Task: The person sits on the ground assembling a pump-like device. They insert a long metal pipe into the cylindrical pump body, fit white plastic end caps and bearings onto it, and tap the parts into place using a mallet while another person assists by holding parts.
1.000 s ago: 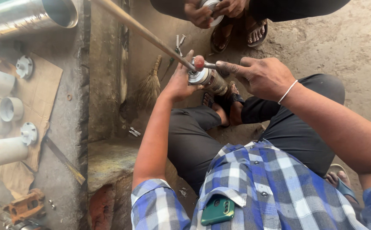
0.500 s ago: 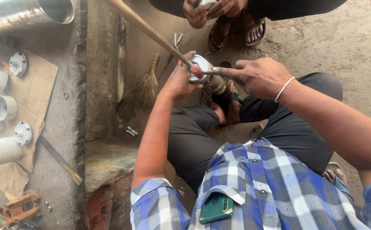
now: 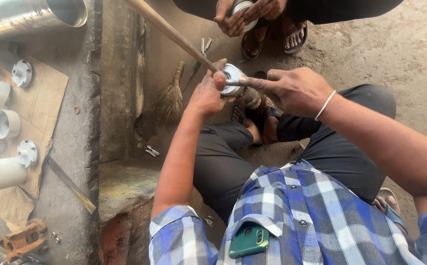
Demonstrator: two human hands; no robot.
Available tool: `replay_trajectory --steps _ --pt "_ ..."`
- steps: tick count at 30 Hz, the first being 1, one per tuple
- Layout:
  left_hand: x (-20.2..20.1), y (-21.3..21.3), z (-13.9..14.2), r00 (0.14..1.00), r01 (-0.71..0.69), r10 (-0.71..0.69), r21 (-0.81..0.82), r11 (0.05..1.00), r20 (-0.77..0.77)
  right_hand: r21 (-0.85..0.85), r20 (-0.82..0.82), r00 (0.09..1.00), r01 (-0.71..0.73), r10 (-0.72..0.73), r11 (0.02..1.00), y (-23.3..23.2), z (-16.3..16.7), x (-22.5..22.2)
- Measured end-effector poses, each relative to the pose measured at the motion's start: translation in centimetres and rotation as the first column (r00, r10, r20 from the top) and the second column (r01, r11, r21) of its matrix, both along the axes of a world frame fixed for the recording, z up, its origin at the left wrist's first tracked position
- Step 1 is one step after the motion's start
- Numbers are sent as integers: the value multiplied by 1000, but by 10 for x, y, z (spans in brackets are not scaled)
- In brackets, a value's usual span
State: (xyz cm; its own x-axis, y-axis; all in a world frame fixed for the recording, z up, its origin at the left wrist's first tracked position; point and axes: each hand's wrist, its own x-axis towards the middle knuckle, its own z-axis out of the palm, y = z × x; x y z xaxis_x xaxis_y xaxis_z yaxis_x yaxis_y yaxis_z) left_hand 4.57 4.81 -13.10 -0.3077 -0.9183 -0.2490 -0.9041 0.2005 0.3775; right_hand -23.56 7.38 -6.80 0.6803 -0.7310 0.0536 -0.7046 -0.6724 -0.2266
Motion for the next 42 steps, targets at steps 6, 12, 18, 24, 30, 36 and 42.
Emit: replay_trajectory --steps 6,12,18,24,30,36,42 --pt "-7 3 3 998 -18 18 2 1000 65 76 -33 999 33 -30 997 0 5 -5" --pt "-8 3 2 995 -4 3 5 1000 98 48 -63 997 40 -37 998 1 1 -10" --pt "-11 2 8 998 -28 27 17 999 53 2 15 997 73 -73 997 1 -9 -16" --pt "-13 1 10 996 -81 78 77 994 44 -17 77 987 145 -143 989 -5 -17 -22" --pt "-17 -1 10 997 -50 48 43 998 61 -8 95 985 145 -144 989 -8 -22 -20" --pt "-18 1 10 993 -70 63 72 995 98 -15 91 986 142 -140 990 -13 -18 -18" --pt "-13 -1 -3 993 -26 23 24 999 120 0 97 985 140 -140 990 -17 -15 -15"
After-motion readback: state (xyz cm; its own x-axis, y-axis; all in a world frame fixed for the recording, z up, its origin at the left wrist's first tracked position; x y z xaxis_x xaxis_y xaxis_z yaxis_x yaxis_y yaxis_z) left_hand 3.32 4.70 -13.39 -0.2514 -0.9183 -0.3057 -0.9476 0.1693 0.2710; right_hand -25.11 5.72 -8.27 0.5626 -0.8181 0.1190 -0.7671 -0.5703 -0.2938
